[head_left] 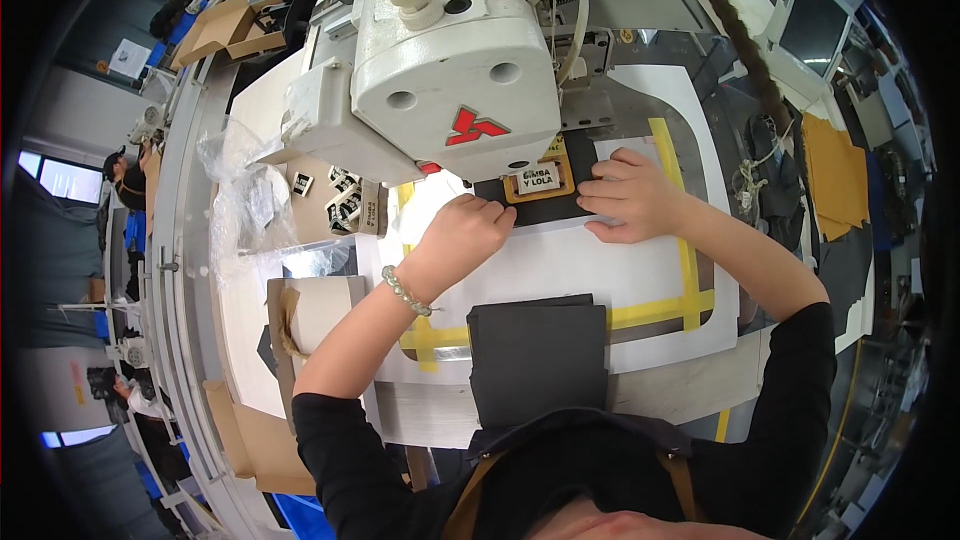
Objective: Sewing identification labels onto pieces of leather using a sewing machine.
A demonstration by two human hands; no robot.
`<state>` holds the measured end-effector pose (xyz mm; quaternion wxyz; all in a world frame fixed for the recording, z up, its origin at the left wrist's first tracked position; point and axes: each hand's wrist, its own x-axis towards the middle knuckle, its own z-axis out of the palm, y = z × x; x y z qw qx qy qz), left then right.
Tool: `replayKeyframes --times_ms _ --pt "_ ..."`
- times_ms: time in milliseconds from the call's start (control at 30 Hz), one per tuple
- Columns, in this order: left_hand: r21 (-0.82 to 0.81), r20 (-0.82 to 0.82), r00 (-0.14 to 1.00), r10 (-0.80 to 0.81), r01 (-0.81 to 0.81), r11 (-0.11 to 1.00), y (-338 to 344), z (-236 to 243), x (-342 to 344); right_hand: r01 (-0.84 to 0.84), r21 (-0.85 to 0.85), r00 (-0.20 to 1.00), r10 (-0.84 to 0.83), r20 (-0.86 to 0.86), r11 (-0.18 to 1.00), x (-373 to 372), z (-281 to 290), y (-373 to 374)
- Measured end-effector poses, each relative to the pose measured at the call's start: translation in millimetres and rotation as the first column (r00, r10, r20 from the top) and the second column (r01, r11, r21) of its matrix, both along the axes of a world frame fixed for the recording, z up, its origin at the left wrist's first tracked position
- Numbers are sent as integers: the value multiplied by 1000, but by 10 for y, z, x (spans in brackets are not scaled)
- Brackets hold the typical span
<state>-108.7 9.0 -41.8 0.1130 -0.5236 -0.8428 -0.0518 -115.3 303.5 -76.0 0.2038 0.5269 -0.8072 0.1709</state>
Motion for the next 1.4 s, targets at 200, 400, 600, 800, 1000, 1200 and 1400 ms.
replayKeyframes --times_ms 200,400,600,800,1000,1200,1400 --pt "-69 -251 961 115 -136 988 90 -206 96 86 -54 995 -88 -43 995 11 55 -53" --pt "84 16 968 252 -252 964 32 -127 12 169 -12 971 -169 -170 986 21 -18 -36" --pt "117 -183 983 28 -6 993 -65 -132 161 152 80 918 -111 -380 985 245 145 -53" --pt "-10 -225 963 -148 149 989 -9 222 733 136 123 905 -73 -419 983 843 276 82" --pt "2 -239 936 -257 265 964 73 353 1222 126 98 929 -83 -360 987 1434 207 215" --pt "21 -154 932 -329 335 942 130 345 1590 673 16 733 -664 -145 740 1431 323 619" --pt "440 664 747 -38 -349 828 -4 547 1500 776 123 614 -785 81 619 1365 76 1020"
